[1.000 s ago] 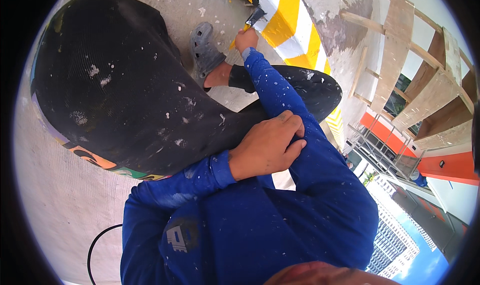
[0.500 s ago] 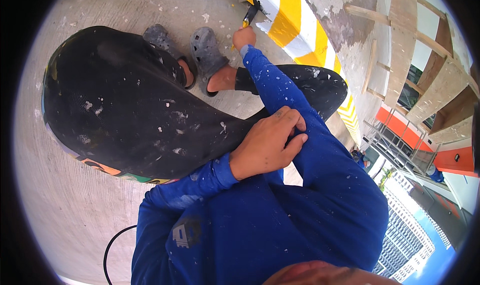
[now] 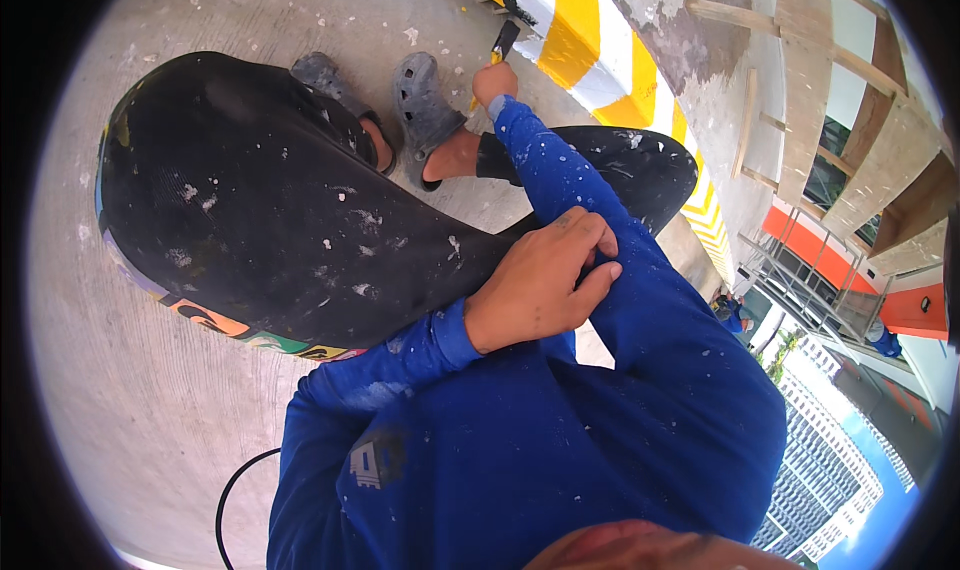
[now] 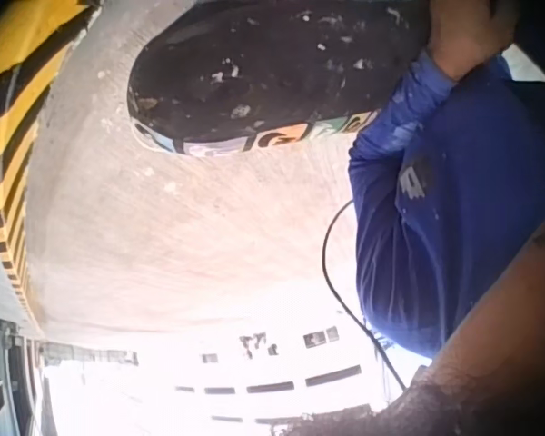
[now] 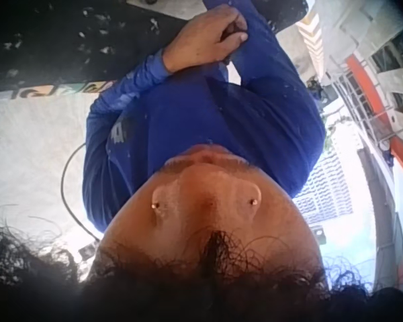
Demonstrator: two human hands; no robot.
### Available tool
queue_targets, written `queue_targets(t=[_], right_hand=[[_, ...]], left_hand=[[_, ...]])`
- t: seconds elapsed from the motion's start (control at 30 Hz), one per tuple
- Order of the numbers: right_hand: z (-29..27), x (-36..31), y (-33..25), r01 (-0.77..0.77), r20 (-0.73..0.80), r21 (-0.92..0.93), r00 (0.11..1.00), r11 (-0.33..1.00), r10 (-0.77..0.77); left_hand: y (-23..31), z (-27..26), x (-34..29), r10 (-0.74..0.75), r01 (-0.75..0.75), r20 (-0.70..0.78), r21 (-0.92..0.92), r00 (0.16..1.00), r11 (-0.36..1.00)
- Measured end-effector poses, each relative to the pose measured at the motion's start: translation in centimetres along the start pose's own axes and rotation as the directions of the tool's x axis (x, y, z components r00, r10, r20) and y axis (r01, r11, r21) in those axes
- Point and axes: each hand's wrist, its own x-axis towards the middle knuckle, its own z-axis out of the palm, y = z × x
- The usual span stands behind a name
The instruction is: The person paints black stripes on a concrete floor using a small brush and black paint from a can. They repeatedly dip the brush into the paint can and apply paint along pre-marked yellow and black hazard lines.
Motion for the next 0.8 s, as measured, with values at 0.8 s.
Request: queue_targets(t=[0.8], right_hand=[[-1.9,-0.8,1.3,-0.034,-0.086,0.018,0.996,0.999,0.035]], left_hand=[[0.3,0.5,-0.3,0.025,-0.026,0.036,0.021,0.999,0.999]])
